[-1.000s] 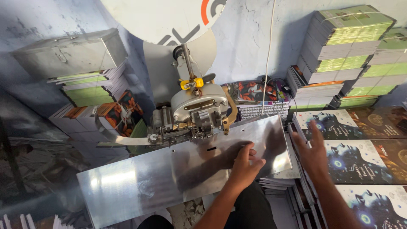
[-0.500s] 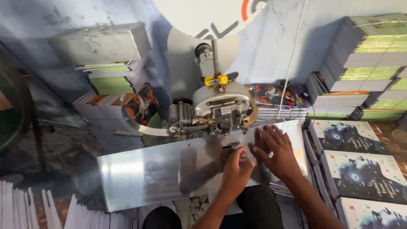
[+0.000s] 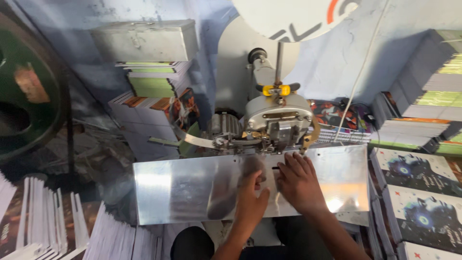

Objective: The person repeatedly picks up a book, places it into a binding machine, operates the machine to secure the binding, and then removes the book to place it on a stack. This process is repeated for multiple books.

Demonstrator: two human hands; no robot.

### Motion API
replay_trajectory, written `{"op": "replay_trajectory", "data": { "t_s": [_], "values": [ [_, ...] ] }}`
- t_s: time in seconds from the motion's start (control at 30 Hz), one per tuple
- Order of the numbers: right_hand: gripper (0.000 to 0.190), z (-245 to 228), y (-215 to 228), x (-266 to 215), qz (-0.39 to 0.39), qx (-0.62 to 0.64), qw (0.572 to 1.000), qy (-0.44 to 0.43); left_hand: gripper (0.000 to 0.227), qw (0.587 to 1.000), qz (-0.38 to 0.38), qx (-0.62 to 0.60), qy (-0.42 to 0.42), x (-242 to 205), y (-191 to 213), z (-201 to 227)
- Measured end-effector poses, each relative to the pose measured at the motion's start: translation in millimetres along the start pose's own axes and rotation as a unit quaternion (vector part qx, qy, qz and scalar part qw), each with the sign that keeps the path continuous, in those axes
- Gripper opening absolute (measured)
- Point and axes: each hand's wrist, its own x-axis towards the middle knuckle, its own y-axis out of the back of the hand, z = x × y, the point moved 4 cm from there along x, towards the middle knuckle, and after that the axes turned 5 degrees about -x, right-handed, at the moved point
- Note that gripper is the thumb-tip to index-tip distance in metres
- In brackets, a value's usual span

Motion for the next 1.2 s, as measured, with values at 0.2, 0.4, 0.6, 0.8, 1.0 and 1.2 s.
{"op": "replay_trajectory", "data": {
  "t_s": [0.2,0.4,0.6,0.8,1.0,1.2],
  "values": [
    [0.041,-26.8,-22.9,5.5,-0.02,0.061,0.998,-0.005,0.054,0.998,0.019,0.013,0.057,-8.3,56.6,-25.2],
    [0.039,-70.2,-43.7,16.8,-0.02,0.058,0.994,0.087,0.056,0.998,0.058,0.028,-0.008,-11.9,91.3,-24.6],
    [0.048,-101.8,-62.8,41.2,-0.069,0.067,0.989,0.109,0.057,0.994,0.088,0.06,-0.034,-15.9,115.6,-20.2],
    [0.062,-126.8,-89.1,69.6,-0.065,0.072,0.983,0.158,0.054,0.984,0.13,0.09,-0.078,-20.6,149.5,-15.4],
    [0.07,-134.4,-107.5,75.4,-0.054,0.043,0.992,0.106,0.054,0.964,0.195,0.162,-0.084,-32.5,215.3,10.2],
    [0.067,-129.4,-119.2,74.1,-0.088,0.035,0.993,0.071,0.055,0.899,0.277,0.325,-0.103,-43.5,296.4,48.5]
  ]
}}
